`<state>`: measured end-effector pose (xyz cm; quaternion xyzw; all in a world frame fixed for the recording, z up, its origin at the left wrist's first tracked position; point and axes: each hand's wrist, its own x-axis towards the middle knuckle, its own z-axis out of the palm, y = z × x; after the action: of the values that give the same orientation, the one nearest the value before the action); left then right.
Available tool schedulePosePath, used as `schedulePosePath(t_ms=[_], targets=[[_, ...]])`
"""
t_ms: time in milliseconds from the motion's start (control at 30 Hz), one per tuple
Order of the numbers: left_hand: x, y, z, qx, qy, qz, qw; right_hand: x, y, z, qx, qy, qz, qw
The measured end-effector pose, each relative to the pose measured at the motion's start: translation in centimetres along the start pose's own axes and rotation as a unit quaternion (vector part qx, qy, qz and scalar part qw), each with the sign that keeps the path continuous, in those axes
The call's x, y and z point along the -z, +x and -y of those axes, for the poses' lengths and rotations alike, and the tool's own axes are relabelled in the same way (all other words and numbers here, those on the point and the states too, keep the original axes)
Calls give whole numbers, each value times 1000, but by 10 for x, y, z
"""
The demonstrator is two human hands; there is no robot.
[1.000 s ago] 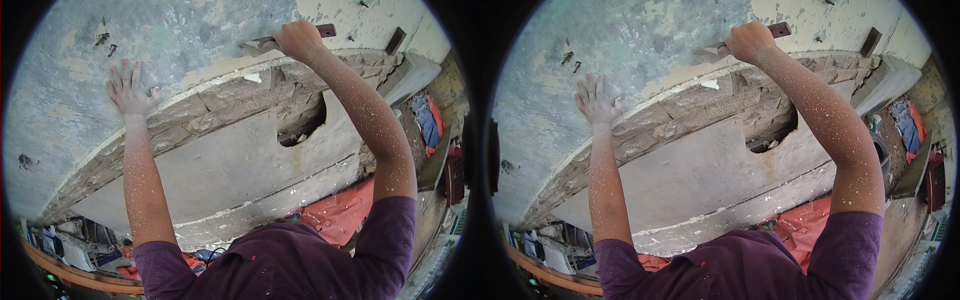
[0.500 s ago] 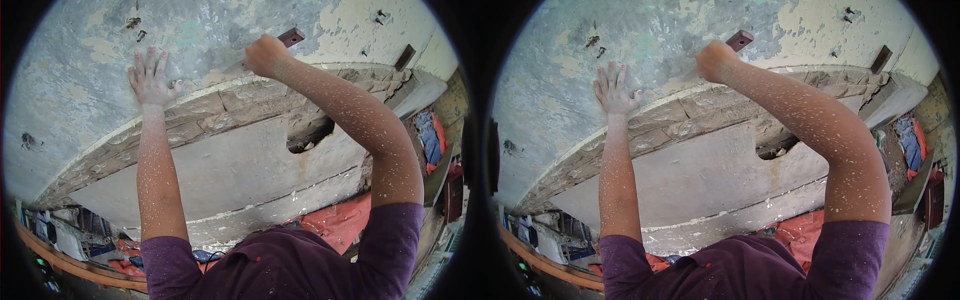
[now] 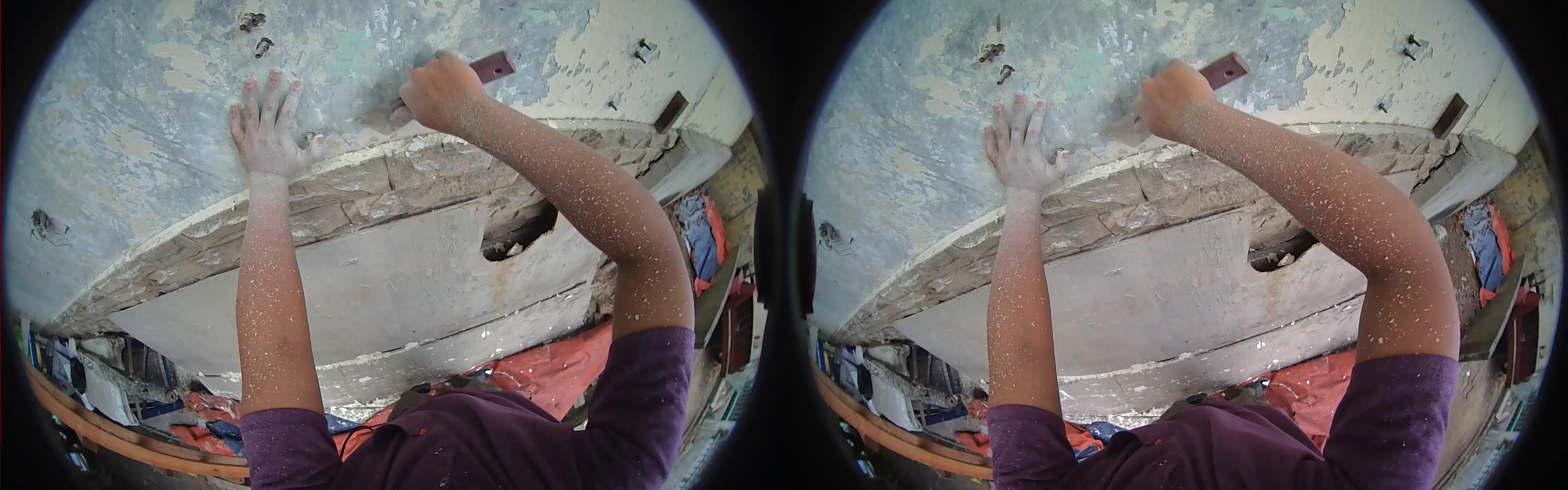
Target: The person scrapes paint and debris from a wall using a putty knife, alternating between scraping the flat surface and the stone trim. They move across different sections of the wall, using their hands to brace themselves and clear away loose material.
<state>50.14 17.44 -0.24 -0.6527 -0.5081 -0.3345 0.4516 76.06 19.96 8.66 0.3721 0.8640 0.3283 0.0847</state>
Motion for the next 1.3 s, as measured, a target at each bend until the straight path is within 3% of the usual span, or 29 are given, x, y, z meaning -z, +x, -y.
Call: schedulePosePath(t_ms=[33, 100, 133, 167, 233, 267, 333, 367, 433, 533, 600, 633, 767, 900, 1033, 1100, 1167, 1233, 1267, 1300], targets=[[1, -2, -1, 7, 0, -2, 1000, -9, -4, 2, 4, -6, 1, 1000], [2, 0, 1, 5, 7, 22, 1000, -16, -21, 4, -72, 176, 17, 982], [3, -1, 0, 9, 3, 22, 1000, -13, -37, 4, -145, 304, -8, 942], [4, -1, 1, 9, 8, 26, 1000, -16, -53, 4, -147, 301, -4, 942], [3, -1, 0, 6, 2, 32, 999, -21, -89, 7, -192, 612, -20, 767], [2, 0, 2, 6, 13, 32, 999, -25, -105, 16, -201, 611, -17, 766], [1, -1, 2, 0, 12, 40, 999, -36, -140, 43, -222, 821, -52, 523], [-2, 1, 2, -6, 1, 7, 1000, -19, -156, 50, -227, 828, -28, 512], [-2, 3, 2, -21, -22, -13, 999, -8, -176, 77, -207, 892, -49, 398], [-15, -4, 10, -32, -24, -8, 999, 34, -202, 93, -111, 957, -3, 269], [-40, -19, 26, 39, -231, 49, 971, 66, -215, 91, -58, 985, -3, 160], [-39, -18, 25, 34, -234, 63, 969, 78, -218, 87, -50, 993, -23, 103], [-26, -4, 17, -26, -84, 47, 995, 79, -231, 90, -92, 994, -15, 63], [-12, 6, 9, -66, 86, -1, 994, 78, -235, 82, -118, 991, 10, 64], [-16, 4, 12, -87, 115, -21, 989, 70, -243, 60, -159, 983, 6, 91], [-11, 6, 3, 30, 126, 79, 988, 67, -252, 53, -193, 976, 13, 97], [-13, 5, 5, -87, 116, -42, 988, 65, -253, 51, -201, 974, 35, 98], [-6, 0, -1, -48, 14, -51, 997, 65, -251, 46, -199, 973, 53, 107], [-4, 6, -3, -35, 26, -36, 998, 49, -251, 46, -133, 982, 25, 130], [1, 5, -10, 1, -47, -55, 997, 31, -251, 48, -70, 986, -2, 149]])
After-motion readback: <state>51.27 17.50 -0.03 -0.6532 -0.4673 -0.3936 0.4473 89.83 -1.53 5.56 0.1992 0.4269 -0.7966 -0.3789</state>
